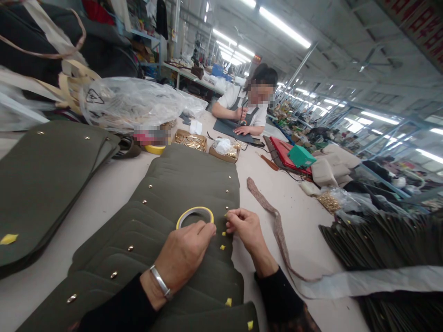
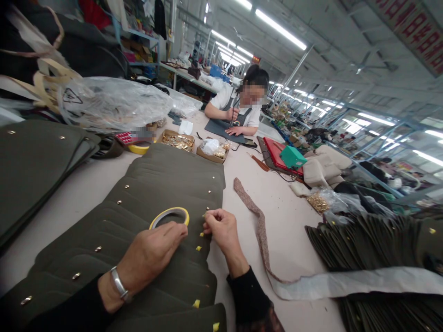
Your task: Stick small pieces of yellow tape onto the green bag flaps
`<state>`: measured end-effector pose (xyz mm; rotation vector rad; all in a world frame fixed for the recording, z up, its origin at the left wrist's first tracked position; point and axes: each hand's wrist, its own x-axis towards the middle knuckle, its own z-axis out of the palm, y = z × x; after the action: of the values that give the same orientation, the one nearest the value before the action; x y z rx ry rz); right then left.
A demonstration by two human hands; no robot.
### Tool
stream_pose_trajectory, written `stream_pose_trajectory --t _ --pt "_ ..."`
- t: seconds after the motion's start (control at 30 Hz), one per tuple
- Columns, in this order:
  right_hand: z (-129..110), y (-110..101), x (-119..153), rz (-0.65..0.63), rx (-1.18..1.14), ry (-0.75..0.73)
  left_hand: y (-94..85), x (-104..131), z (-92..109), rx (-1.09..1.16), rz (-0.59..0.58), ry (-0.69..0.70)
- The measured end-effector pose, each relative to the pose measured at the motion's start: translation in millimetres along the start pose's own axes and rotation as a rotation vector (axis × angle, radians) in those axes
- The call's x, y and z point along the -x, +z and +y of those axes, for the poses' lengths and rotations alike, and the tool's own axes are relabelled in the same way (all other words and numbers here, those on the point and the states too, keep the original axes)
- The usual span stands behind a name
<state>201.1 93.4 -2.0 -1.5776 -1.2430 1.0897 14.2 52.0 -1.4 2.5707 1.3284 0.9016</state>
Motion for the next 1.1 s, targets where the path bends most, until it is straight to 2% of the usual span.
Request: stream_pose_trajectory --t 0.13,0.23,0.43,0.53,0.67,0.73,0.83,0.9,1.0,1.1 --pt "7 -14 -27 0.001 0.107 -0.028 1.8 -4 -4 -0.109 -0.219 -0.089" --pt "4 -15 -32 -0.029 0.201 -0.081 -0.7 -5 -4 -0.12 -0.286 -0.107" --pt "-6 -7 -31 -0.009 0.692 -0.365 -1.9 -4 -3 -0.116 -0.289 -0.092" --pt "-9 -6 -33 -0.02 0.858 -0.422 -1.4 -4 -3 -0.113 -0.294 -0.095" --pt "-13 -12 -31 0.016 0.968 -0.466 -0.5 -3 -4 -0.097 -0.285 -0.105" --pt "-13 -18 -28 0.033 0.941 -0.565 0.5 -3 -4 -0.096 -0.279 -0.103" --pt "-11 -26 -25 -0.065 0.952 -0.787 1.7 -3 -4 -0.108 -0.269 -0.1" --pt "-11 -27 -24 -0.17 1.059 -0.883 2.1 -3 -4 -0.118 -0.265 -0.1" --pt "-15 -19 -25 -0.257 1.248 -0.862 1.7 -4 -3 -0.135 -0.256 -0.098" --pt "-23 -5 -29 -0.26 1.325 -0.656 0.3 -4 -4 -0.147 -0.261 -0.094"
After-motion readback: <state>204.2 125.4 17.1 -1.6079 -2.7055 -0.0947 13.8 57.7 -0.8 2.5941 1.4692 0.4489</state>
